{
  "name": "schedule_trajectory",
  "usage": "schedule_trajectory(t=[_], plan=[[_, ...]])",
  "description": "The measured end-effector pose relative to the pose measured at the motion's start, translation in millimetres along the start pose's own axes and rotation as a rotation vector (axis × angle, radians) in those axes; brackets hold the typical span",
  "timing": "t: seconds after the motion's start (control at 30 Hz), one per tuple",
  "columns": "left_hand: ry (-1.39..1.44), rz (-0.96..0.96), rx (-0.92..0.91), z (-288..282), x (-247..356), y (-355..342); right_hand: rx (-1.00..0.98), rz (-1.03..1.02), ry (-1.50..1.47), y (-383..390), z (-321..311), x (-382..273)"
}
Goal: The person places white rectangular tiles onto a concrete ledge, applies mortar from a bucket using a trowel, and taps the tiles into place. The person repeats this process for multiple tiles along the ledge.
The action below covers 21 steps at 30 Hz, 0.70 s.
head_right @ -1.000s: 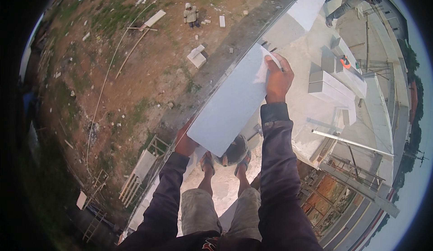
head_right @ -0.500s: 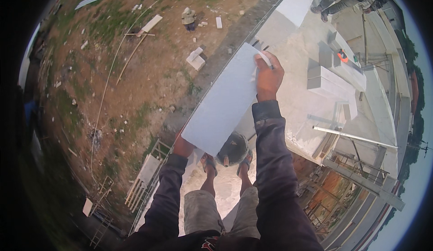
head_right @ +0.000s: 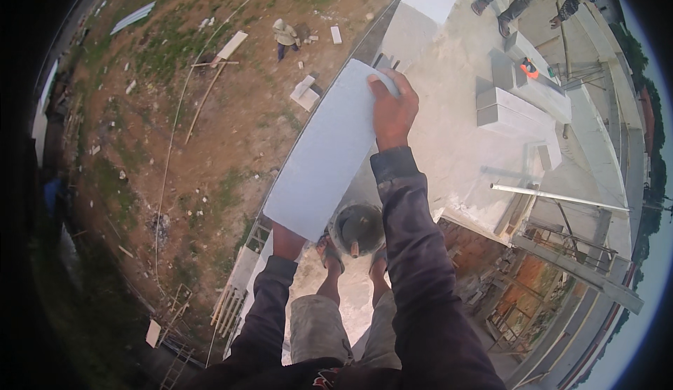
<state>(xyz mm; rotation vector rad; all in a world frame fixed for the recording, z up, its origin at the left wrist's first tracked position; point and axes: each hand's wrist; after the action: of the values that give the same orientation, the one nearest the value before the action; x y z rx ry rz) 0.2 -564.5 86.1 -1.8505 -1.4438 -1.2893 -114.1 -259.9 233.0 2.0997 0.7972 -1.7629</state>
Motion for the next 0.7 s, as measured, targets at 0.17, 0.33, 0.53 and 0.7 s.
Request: schedule_trajectory(t=[0.17,0.33,0.53,0.7], plan=[[-0.346,-0.025,-0.096,24.0,-19.7,15.4,-0.018,0.084,-0.029,2.4,-0.5,-6.0],[-0.158,-0.075,0.076,29.9,-0.7,18.0,0.017,-0.027,-0.02,5.0,-4.4,-11.0],[-0.094,-0.223,0.033,23.4,51.0,11.1,0.078,0.014,-0.149,13.3,-128.7,105.6],[-0.302,-0.121,0.056,19.6,54.6,11.0,0.101,0.438,0.278,87.8,-238.2,385.8]])
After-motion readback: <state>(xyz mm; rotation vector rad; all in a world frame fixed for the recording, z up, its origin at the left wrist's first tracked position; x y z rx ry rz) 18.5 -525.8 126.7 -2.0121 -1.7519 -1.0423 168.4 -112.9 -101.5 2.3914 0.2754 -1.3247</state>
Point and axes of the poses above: each hand's wrist, its own y-axis away from the middle knuckle, its own z-axis out of the palm, x = y × z, and after that the axes turned 3 degrees about -z, right-handed
